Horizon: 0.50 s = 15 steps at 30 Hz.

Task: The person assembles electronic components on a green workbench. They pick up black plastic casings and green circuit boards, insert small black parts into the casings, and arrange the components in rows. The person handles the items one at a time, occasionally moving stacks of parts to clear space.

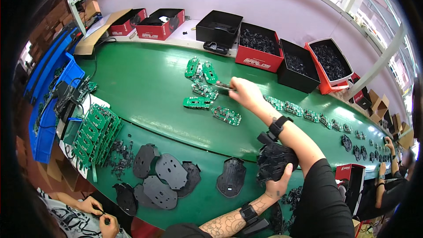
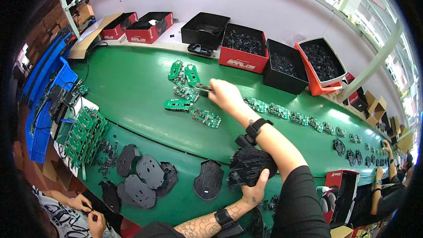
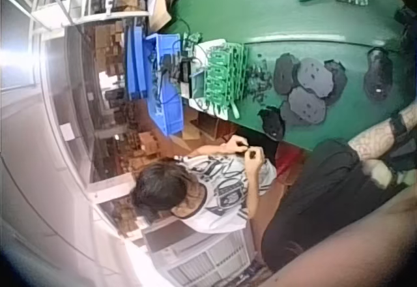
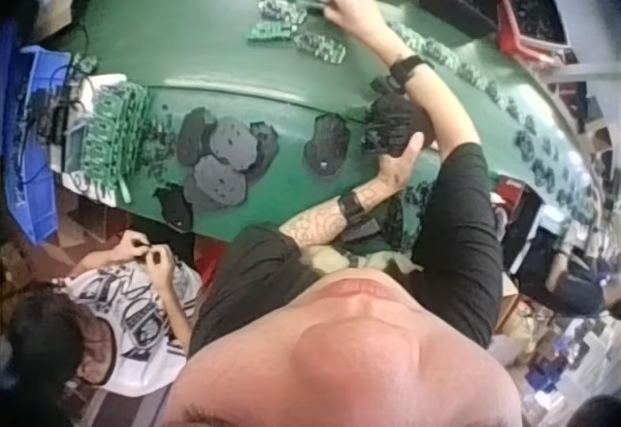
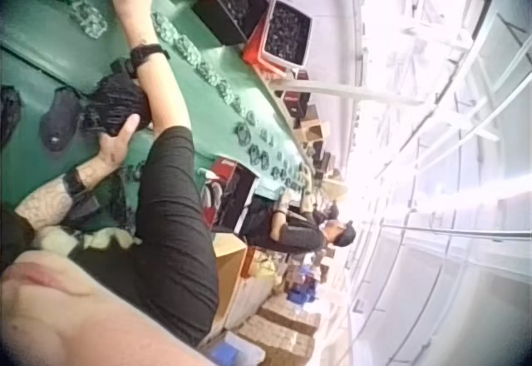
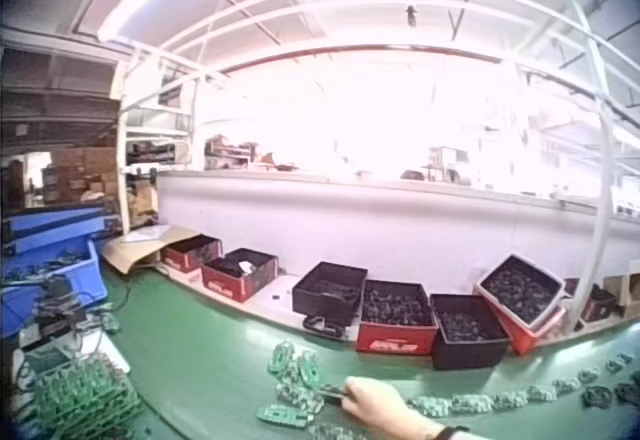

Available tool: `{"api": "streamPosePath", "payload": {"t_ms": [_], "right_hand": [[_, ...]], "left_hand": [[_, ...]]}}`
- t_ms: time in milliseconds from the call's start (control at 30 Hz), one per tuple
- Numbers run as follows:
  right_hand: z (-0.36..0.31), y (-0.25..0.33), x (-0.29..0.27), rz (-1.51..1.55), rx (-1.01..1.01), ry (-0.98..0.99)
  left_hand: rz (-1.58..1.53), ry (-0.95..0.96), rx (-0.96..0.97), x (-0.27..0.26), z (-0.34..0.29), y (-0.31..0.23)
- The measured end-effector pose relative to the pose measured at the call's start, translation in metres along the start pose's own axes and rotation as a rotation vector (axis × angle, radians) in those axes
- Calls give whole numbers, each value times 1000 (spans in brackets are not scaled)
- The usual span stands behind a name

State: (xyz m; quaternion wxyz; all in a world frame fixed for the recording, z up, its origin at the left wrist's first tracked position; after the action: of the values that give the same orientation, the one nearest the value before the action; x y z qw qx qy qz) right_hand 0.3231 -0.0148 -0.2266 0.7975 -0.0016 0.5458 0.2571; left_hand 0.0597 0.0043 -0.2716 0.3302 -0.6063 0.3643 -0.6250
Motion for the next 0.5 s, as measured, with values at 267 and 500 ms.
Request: {"api": "streamPosePath", "payload": {"t_ms": [267,500], "right_hand": [[-49,-22,-32,-342,-119,114],[-53,5,-40,-8,23,57]], "left_hand": [[19,248,26,27,-13,-3],[101,302,102,29,-14,-18]]}}
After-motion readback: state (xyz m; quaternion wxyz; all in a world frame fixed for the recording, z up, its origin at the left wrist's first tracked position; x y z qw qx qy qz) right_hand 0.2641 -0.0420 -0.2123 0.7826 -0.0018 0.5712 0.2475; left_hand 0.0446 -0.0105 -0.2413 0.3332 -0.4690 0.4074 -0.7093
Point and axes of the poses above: each hand's wrist, its own z-axis towards the middle knuckle, its own x-axis out of the palm, y = z × x, the point moved 8 cm from there along z, towards the middle knuckle, and after that the axes turned 1 degree about -y, right-handed, at the moved point
